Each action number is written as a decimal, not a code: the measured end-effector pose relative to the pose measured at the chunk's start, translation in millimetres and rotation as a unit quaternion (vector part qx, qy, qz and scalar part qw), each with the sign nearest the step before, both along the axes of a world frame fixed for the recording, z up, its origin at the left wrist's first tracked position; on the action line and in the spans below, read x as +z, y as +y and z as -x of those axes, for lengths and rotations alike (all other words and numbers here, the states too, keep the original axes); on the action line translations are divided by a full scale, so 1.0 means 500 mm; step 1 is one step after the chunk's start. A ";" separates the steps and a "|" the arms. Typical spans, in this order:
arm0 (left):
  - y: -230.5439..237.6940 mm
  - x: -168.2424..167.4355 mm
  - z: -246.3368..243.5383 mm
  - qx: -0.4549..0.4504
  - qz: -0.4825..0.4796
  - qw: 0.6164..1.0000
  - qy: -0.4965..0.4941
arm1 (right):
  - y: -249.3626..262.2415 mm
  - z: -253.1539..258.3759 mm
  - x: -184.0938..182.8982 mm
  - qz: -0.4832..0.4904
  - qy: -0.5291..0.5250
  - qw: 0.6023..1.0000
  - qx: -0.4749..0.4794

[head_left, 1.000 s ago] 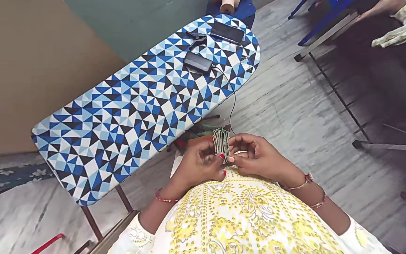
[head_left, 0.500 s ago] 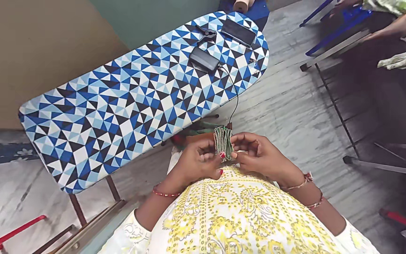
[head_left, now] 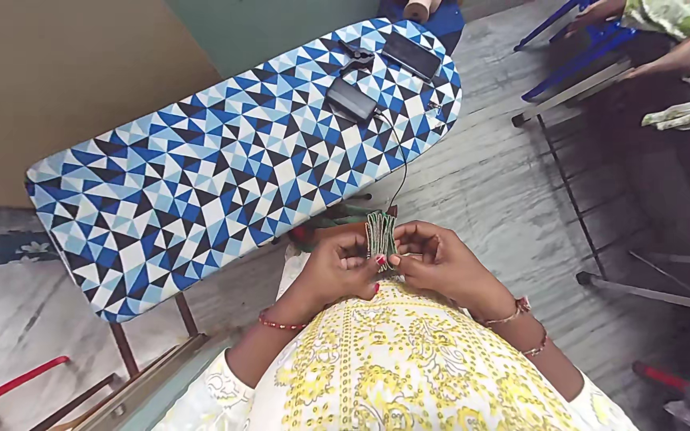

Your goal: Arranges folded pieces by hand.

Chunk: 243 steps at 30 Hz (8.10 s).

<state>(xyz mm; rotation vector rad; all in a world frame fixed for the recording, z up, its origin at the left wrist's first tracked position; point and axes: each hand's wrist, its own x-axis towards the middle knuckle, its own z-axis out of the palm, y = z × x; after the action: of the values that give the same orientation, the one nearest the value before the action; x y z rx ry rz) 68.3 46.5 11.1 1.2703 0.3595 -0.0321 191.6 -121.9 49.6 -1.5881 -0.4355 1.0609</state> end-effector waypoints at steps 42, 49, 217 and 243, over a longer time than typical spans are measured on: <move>-0.005 0.011 -0.010 0.015 -0.058 0.998 0.035 | 0.003 0.001 -0.008 0.008 -0.034 0.999 -0.014; -0.005 0.010 -0.010 0.014 -0.037 0.998 0.046 | 0.004 0.000 -0.010 0.018 -0.043 0.999 -0.014; 0.016 0.014 -0.034 -0.063 -0.087 0.993 0.054 | 0.009 -0.013 -0.027 -0.013 -0.046 0.999 -0.007; 0.002 0.018 -0.028 -0.045 -0.016 0.998 0.045 | -0.002 -0.019 -0.018 -0.014 -0.019 0.999 0.022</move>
<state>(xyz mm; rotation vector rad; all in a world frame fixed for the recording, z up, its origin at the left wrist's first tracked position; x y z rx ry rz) 82.3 47.6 20.1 1.3194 0.3808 -0.1610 201.1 -123.0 40.5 -1.5831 -0.5116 1.0555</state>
